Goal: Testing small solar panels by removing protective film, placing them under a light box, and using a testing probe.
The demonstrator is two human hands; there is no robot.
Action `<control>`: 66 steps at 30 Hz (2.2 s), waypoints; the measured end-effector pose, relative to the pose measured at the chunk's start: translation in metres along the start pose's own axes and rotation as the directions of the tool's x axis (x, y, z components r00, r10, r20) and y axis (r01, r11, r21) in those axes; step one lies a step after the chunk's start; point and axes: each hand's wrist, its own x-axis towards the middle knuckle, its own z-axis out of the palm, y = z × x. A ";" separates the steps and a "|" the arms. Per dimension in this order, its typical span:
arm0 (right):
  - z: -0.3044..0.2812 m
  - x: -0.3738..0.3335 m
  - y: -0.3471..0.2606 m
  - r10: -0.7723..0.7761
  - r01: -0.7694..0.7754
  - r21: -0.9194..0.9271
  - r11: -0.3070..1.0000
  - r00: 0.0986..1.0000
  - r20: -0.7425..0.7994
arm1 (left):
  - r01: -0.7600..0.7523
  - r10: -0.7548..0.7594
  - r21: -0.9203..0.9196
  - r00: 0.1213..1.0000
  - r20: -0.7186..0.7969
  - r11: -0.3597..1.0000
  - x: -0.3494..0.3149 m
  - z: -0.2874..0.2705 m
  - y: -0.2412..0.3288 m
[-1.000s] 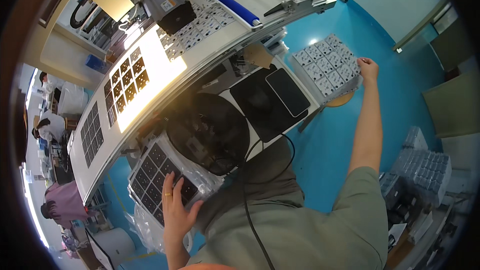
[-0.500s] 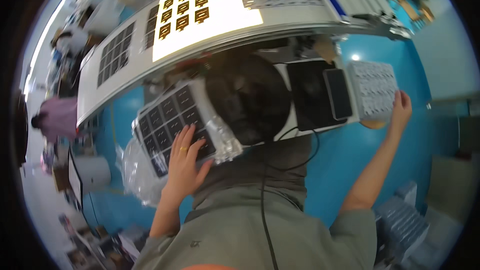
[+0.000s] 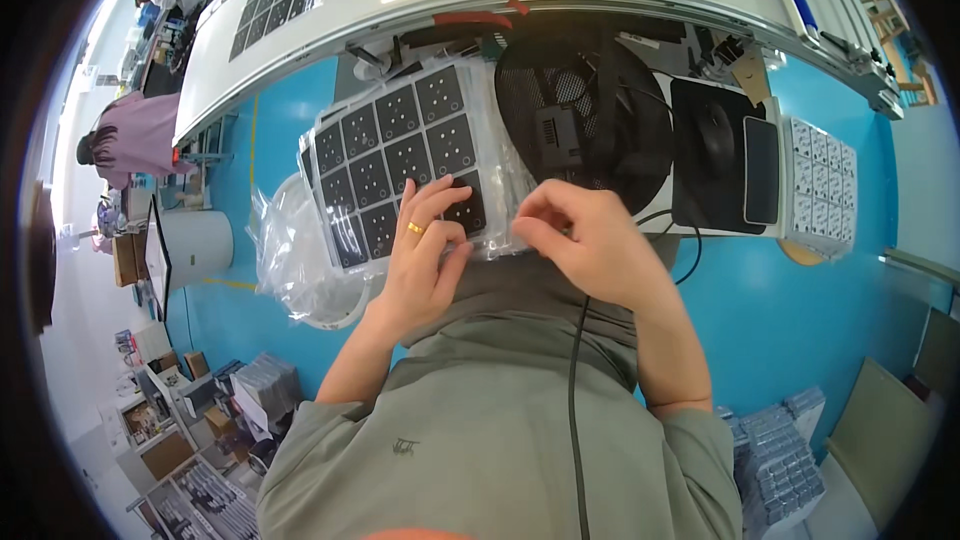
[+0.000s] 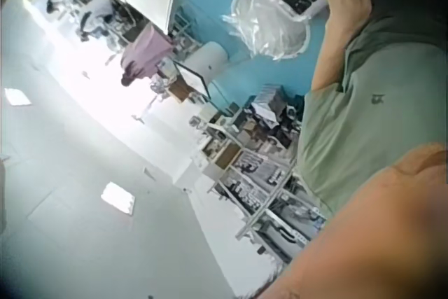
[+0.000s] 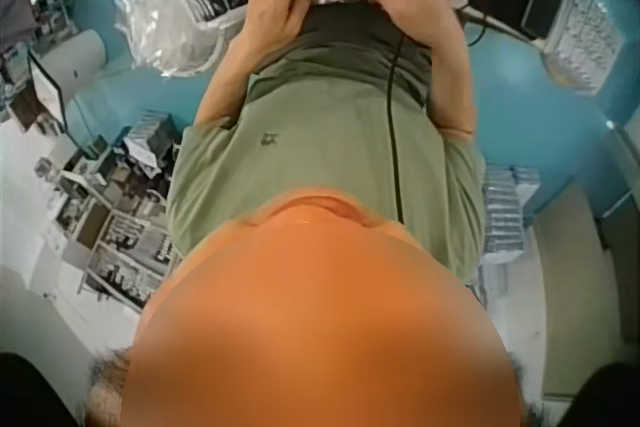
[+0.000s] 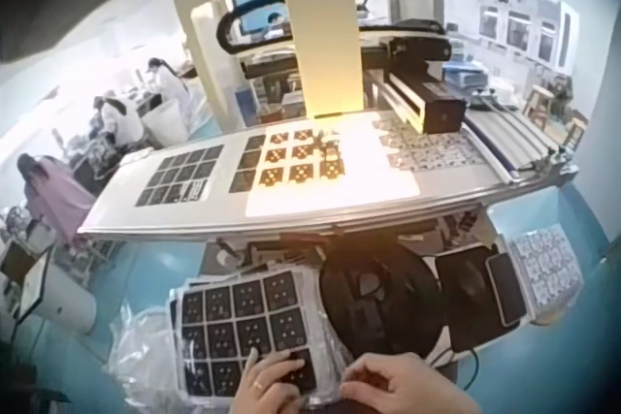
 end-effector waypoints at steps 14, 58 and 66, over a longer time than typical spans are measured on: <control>0.027 0.009 0.014 0.224 -0.283 0.263 0.923 0.946 0.233 | 0.046 -0.050 -0.044 0.995 -0.085 0.998 0.001 0.003 0.008; 0.032 0.004 0.017 -0.037 0.036 -0.016 0.999 0.999 -0.019 | 0.422 -0.366 -0.416 0.906 0.212 0.805 0.023 -0.008 0.017; 0.031 0.002 0.013 -0.010 0.014 -0.053 0.999 0.997 0.082 | 0.456 -0.379 -0.475 0.890 0.254 0.753 0.023 -0.011 0.009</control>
